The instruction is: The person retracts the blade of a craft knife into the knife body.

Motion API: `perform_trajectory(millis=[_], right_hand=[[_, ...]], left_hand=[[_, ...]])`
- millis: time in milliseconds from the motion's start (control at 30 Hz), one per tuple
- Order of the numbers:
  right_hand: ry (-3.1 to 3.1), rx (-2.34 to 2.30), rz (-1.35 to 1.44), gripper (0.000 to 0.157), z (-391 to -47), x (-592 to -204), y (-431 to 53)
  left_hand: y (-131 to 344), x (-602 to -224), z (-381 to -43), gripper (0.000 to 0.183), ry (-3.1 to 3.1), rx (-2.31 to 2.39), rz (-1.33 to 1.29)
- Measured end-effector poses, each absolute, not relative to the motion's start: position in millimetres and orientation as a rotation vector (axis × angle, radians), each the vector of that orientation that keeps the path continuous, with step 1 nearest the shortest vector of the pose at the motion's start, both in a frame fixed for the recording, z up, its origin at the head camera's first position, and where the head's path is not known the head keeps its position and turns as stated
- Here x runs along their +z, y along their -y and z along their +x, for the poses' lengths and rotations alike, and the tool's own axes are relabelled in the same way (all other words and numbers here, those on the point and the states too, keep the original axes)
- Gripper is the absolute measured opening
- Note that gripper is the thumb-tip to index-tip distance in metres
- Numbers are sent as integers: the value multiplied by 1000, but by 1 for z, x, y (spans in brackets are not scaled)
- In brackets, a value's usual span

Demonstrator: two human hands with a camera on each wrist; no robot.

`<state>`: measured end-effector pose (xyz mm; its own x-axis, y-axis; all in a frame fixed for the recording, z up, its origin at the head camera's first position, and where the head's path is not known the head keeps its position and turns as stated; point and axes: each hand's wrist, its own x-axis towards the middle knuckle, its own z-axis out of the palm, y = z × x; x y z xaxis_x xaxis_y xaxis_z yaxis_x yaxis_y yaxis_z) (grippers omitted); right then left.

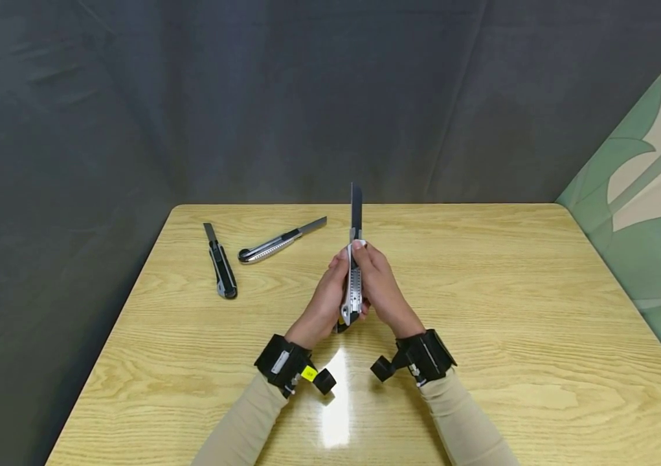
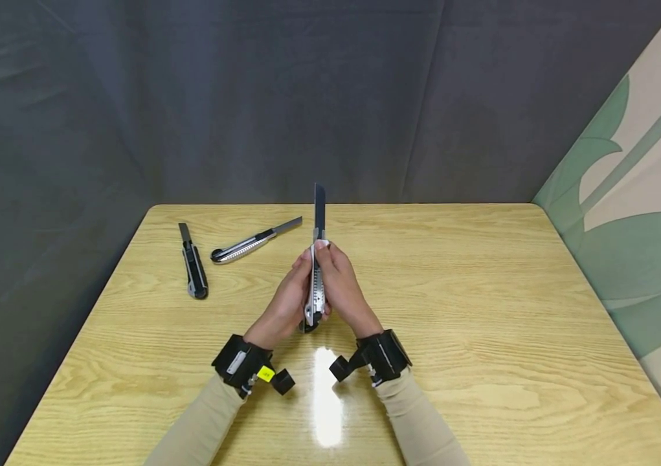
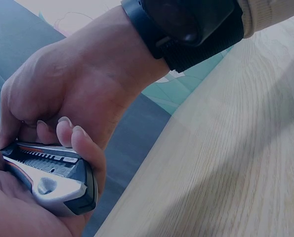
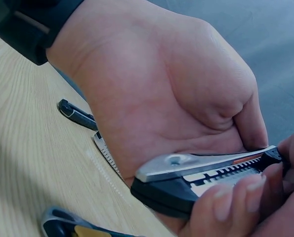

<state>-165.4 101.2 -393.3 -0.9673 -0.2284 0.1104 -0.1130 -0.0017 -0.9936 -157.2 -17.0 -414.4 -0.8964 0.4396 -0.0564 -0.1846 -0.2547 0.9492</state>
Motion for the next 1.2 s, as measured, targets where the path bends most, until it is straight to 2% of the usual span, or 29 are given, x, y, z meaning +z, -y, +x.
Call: perform_trajectory(millis=[233,467,800,1200], right_hand=[[-2184,-2121,-399,49,-168,-400,-101],[-2147,-2108,-416,41,-159,-383,-99],[-2140,-2094,-443,40,-154,-375,-100],[-2108,-2085,-470,42,-166,-397,-105]], left_hand=[[17,-415,-157,56,-1601,2202,300],[18,-415,-156,55,-1594,2207,284],[16,-415,-157,54,-1581,2211,271],[16,-414,-156,52,-1580,2227,272]])
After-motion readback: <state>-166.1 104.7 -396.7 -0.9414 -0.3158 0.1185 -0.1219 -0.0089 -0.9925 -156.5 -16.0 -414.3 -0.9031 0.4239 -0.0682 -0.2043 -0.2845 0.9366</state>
